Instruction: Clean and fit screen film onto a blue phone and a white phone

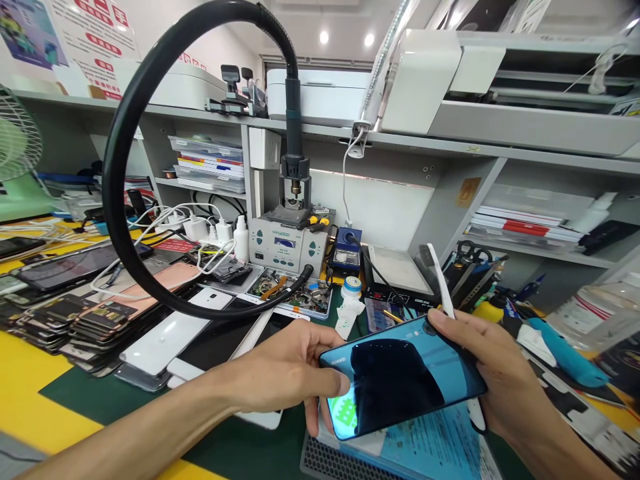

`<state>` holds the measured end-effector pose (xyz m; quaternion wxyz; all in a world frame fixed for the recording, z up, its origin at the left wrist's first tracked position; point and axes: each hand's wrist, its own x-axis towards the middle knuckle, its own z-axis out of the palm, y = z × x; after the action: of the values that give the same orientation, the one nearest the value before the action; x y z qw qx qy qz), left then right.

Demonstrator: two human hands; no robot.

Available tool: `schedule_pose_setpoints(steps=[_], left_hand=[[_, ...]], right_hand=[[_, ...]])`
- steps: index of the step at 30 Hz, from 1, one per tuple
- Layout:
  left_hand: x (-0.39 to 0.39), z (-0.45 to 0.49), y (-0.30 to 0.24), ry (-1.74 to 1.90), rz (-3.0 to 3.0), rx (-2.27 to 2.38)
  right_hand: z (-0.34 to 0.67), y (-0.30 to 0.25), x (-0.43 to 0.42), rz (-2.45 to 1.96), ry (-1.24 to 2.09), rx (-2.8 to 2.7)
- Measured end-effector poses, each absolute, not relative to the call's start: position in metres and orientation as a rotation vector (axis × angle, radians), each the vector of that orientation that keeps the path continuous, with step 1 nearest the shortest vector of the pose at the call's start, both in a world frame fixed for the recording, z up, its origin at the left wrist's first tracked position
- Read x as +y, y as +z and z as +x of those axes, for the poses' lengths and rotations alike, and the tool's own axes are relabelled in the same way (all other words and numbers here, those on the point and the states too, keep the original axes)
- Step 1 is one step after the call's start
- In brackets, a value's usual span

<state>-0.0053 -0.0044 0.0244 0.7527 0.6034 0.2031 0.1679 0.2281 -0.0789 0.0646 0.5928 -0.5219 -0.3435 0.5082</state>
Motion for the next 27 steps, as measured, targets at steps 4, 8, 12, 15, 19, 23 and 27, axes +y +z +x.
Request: schedule_pose_setpoints(steps=[4, 8, 12, 15, 19, 23, 27], left_hand=[[-0.005, -0.006, 0.024, 0.368, 1.304, 0.434], [-0.005, -0.008, 0.025, 0.384, 1.244, 0.398], [-0.007, -0.007, 0.027, 0.352, 1.219, 0.380], [-0.007, -0.006, 0.028, 0.341, 1.230, 0.390], [-0.007, -0.005, 0.028, 0.343, 1.243, 0.399], [-0.006, -0.007, 0.026, 0.343, 1.246, 0.367], [-0.005, -0.009, 0.023, 0.326, 1.268, 0.336]], right_hand=[[0.231, 0.062, -0.078, -1.220, 1.187, -0.796], [0.234, 0.059, -0.077, -1.232, 1.206, -0.802], [0.234, 0.060, -0.077, -1.231, 1.186, -0.802], [0.231, 0.062, -0.078, -1.220, 1.183, -0.798], [0.227, 0.066, -0.079, -1.206, 1.186, -0.805], [0.224, 0.068, -0.081, -1.191, 1.188, -0.787], [0.223, 0.068, -0.082, -1.182, 1.198, -0.749]])
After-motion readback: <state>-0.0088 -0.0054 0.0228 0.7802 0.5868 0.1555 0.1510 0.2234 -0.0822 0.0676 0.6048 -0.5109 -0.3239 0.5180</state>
